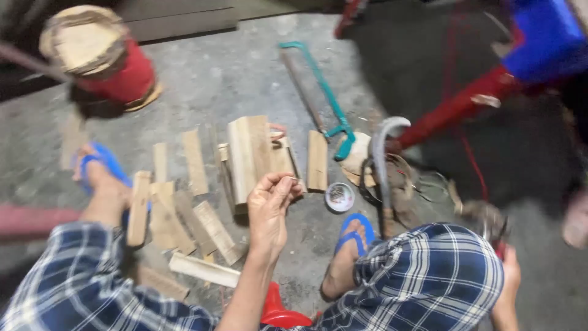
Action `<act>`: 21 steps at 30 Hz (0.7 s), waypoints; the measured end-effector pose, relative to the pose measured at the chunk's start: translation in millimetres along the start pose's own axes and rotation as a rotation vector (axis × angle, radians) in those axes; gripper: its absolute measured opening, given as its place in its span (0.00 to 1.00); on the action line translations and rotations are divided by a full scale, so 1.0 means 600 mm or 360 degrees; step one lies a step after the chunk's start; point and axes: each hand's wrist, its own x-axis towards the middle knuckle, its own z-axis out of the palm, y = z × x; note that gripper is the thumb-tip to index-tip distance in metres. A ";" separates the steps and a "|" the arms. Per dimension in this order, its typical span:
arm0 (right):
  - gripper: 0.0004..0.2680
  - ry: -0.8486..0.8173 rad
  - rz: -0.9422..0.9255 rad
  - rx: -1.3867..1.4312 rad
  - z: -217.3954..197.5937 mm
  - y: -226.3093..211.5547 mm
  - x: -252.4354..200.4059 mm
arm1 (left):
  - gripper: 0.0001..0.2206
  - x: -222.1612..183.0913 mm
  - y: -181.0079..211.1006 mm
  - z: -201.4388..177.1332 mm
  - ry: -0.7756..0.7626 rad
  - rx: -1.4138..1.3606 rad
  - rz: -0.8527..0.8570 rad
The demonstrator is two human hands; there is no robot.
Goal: The person is assembling a wooden percussion instrument by nailing thin wooden slats onto a circular frame.
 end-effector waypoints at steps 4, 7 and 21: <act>0.18 0.0068 -0.0030 -0.0031 -0.092 -0.198 0.064 | 0.06 -0.017 -0.047 0.034 -0.0076 -0.0014 -0.0227; 0.18 0.0046 -0.0378 -0.0179 -0.139 -0.303 0.112 | 0.07 -0.037 -0.064 0.079 -0.0192 0.0132 -0.0278; 0.17 -0.0498 -0.0443 0.0747 -0.016 -0.621 -0.091 | 0.03 -0.095 -0.028 0.196 -0.0833 -0.0494 -0.0377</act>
